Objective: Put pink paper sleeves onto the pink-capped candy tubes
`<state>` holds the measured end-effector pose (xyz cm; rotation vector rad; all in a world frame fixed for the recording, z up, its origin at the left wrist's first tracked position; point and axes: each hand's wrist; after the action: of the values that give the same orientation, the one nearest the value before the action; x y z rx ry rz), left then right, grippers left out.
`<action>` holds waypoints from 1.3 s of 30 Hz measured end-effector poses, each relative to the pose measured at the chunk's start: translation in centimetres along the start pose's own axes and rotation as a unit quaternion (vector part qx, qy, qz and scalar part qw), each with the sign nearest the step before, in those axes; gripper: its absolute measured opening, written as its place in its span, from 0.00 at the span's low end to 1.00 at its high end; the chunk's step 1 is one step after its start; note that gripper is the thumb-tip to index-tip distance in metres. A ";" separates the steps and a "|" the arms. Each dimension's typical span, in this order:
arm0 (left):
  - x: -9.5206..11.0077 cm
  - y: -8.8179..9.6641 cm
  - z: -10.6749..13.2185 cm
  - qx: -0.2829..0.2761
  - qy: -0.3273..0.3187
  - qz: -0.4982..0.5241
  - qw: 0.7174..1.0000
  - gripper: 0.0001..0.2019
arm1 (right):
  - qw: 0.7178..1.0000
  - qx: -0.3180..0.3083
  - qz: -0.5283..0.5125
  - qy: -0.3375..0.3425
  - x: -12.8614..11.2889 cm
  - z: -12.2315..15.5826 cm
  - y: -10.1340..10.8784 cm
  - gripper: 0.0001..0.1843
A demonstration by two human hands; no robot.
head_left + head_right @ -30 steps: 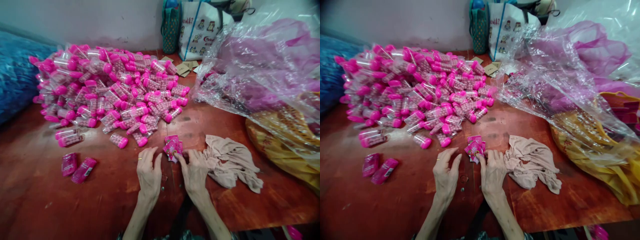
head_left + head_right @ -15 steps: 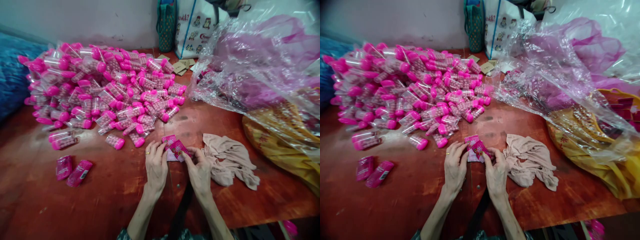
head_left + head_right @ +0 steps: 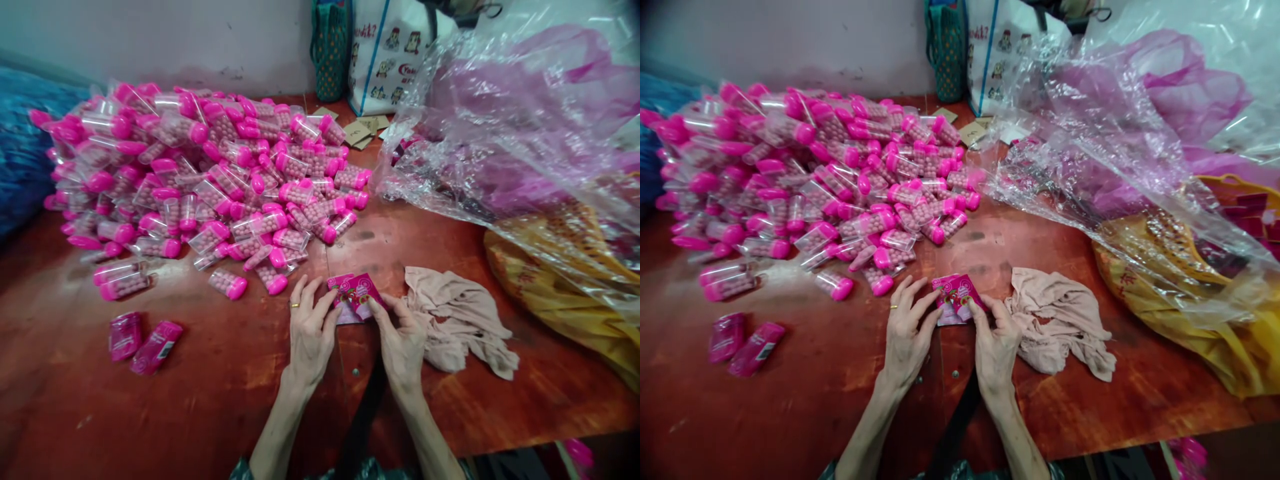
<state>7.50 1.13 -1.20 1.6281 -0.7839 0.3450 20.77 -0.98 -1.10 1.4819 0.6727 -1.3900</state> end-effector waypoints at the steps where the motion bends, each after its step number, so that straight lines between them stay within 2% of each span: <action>1: 0.0 0.0 0.0 0.002 0.000 0.002 1.000 0.12 | 1.000 0.004 -0.013 -0.008 0.0 0.0 0.0 0.11; 6: 0.8 0.4 -0.2 0.017 0.023 0.070 0.997 0.12 | 0.996 0.003 -0.080 -0.048 -0.3 -0.1 0.1 0.12; 9: 1.5 0.8 -0.3 -0.006 0.099 0.206 0.974 0.14 | 0.993 -0.020 -0.101 -0.056 -0.8 0.2 0.2 0.10; 11: 1.9 1.0 -0.5 -0.036 0.172 0.347 0.921 0.15 | 0.991 -0.054 -0.110 -0.058 -1.1 0.5 0.2 0.09; 13: 2.1 1.0 -0.8 -0.043 0.238 0.485 0.840 0.14 | 0.987 -0.089 -0.118 -0.054 -1.3 0.8 0.1 0.07; 15: 2.0 1.1 -1.1 -0.033 0.281 0.573 0.769 0.13 | 0.986 -0.111 -0.117 -0.043 -1.4 1.0 0.1 0.06; 17: 2.0 1.2 -1.2 -0.036 0.303 0.608 0.733 0.15 | 0.986 -0.129 -0.105 -0.035 -1.4 1.1 0.1 0.06; 19: 1.9 1.3 -1.2 -0.045 0.306 0.611 0.729 0.14 | 0.983 -0.157 -0.091 -0.034 -1.5 1.0 0.2 0.06; 23: 2.1 1.4 -1.0 -0.043 0.262 0.593 0.760 0.03 | 0.974 -0.209 -0.084 -0.036 -1.7 0.7 0.7 0.06; 29: 2.1 1.1 -0.8 -0.009 0.261 0.570 0.779 0.04 | 0.975 -0.217 -0.053 -0.022 -2.0 0.9 0.3 0.09; 33: 1.8 1.0 -0.5 -0.014 0.271 0.581 0.767 0.05 | 0.983 -0.176 -0.044 -0.034 -1.7 1.6 -0.8 0.08; 36: 1.7 1.0 -0.4 0.016 0.289 0.596 0.749 0.03 | 0.986 -0.157 -0.050 -0.027 -1.6 1.7 -1.2 0.06; 39: 1.7 1.0 -0.5 0.047 0.302 0.609 0.732 0.02 | 0.984 -0.171 -0.040 0.007 -1.8 1.6 -1.3 0.03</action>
<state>8.21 1.05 0.74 0.7313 -1.2201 1.7708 18.61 -1.57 0.45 1.2032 0.9386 -1.2507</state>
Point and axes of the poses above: each hand's wrist, its own z-axis away from the middle knuckle, its own y-axis out of the back of the hand, x = y × z, and after that the axes turned 6 degrees about -x, right-handed
